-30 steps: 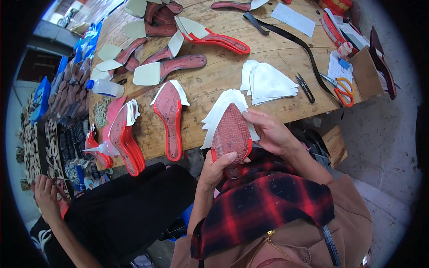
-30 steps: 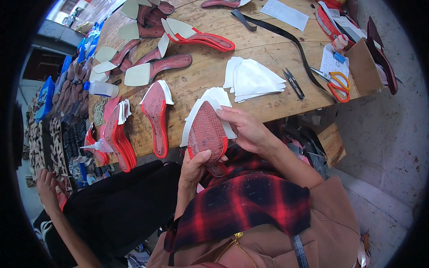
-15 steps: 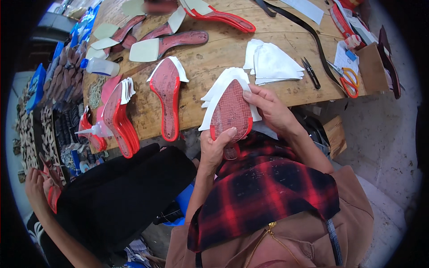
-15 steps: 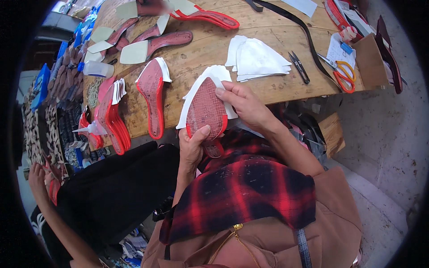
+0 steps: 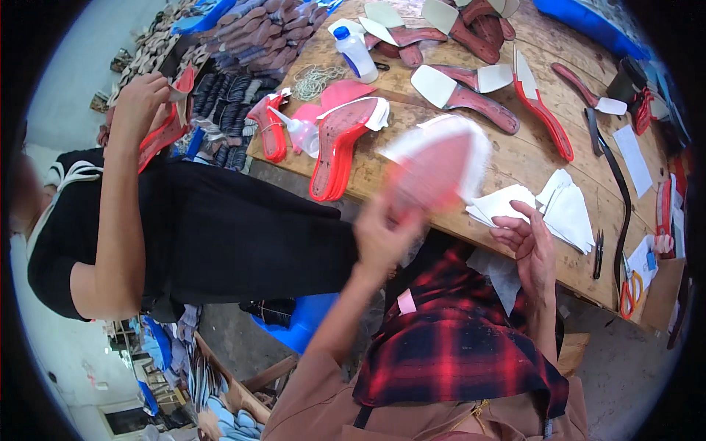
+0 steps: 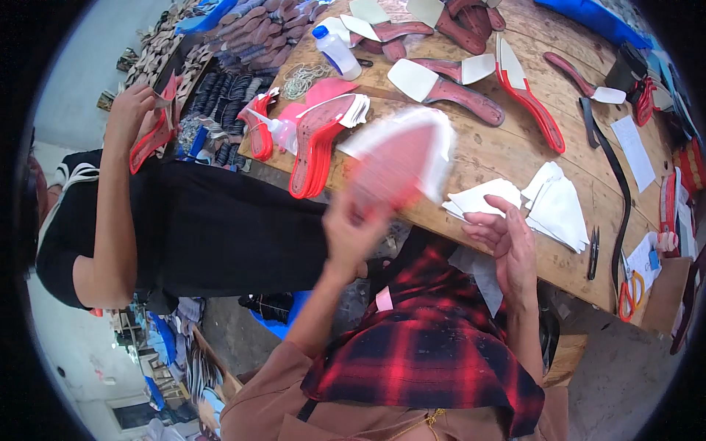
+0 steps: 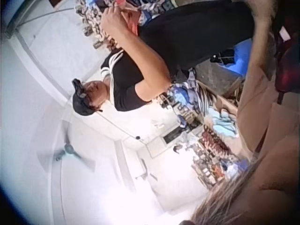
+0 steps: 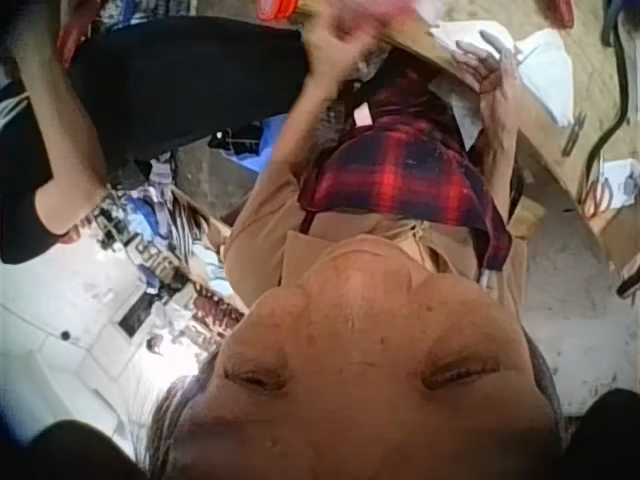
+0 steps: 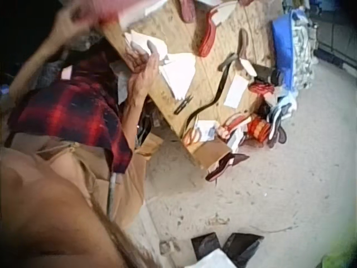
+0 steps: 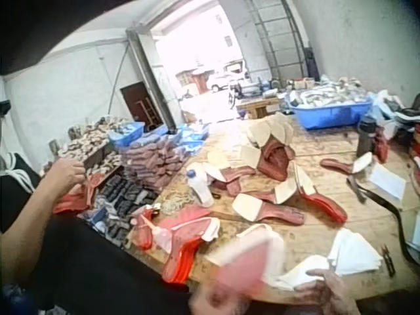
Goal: The person assembles red flip-flops by applying white insoles to the soles. They repeatedly pick up a sole, place an insole, press it down, and set the slipper aside.
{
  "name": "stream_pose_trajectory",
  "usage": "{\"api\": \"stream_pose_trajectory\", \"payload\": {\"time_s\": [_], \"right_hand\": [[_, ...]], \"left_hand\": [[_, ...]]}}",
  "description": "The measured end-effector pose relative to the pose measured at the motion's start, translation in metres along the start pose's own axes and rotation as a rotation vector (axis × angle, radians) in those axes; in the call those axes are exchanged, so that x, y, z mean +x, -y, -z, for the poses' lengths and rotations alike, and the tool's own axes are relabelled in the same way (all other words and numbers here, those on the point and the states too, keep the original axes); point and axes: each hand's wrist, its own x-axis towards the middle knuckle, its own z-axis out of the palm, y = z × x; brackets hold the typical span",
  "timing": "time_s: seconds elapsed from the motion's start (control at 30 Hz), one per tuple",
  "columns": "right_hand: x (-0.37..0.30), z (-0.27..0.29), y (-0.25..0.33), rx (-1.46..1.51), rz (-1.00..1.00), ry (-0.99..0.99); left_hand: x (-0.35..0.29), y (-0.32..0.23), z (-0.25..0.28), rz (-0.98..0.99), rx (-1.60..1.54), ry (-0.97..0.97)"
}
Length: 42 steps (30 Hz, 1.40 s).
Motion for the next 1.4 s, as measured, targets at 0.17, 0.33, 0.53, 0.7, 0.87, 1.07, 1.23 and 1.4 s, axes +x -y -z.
{"api": "stream_pose_trajectory", "payload": {"time_s": [0.17, 0.33, 0.53, 0.7, 0.87, 1.07, 1.23, 1.4], "right_hand": [[-0.001, 0.031, -0.008, -0.546, 0.192, -0.206], [0.006, 0.043, -0.022, -1.313, 0.605, -0.110], [0.065, 0.071, 0.027, -1.296, 0.625, -0.363], [0.184, 0.136, 0.088, -1.259, 0.474, -0.437], [0.206, 0.131, 0.090, -1.422, 0.320, -0.352], [0.209, 0.138, 0.065, -1.609, 0.672, -0.448], [0.193, 0.121, 0.078, -1.541, 0.522, -0.530], [0.189, 0.145, 0.082, -1.261, 0.617, -0.632]], "left_hand": [[0.098, 0.061, 0.073, -0.044, 0.506, -0.175], [0.114, 0.100, 0.075, 0.170, 0.289, 0.064], [0.077, 0.036, 0.034, -0.233, 0.478, -0.228], [0.033, -0.039, -0.051, -0.542, 0.023, 0.204], [0.065, -0.076, -0.163, -0.076, -0.554, 0.467], [0.156, -0.065, -0.298, -0.132, -0.446, 0.443], [0.163, -0.072, -0.329, -0.447, -0.328, 0.370], [0.172, -0.065, -0.339, -0.541, -0.378, 0.509]]}}
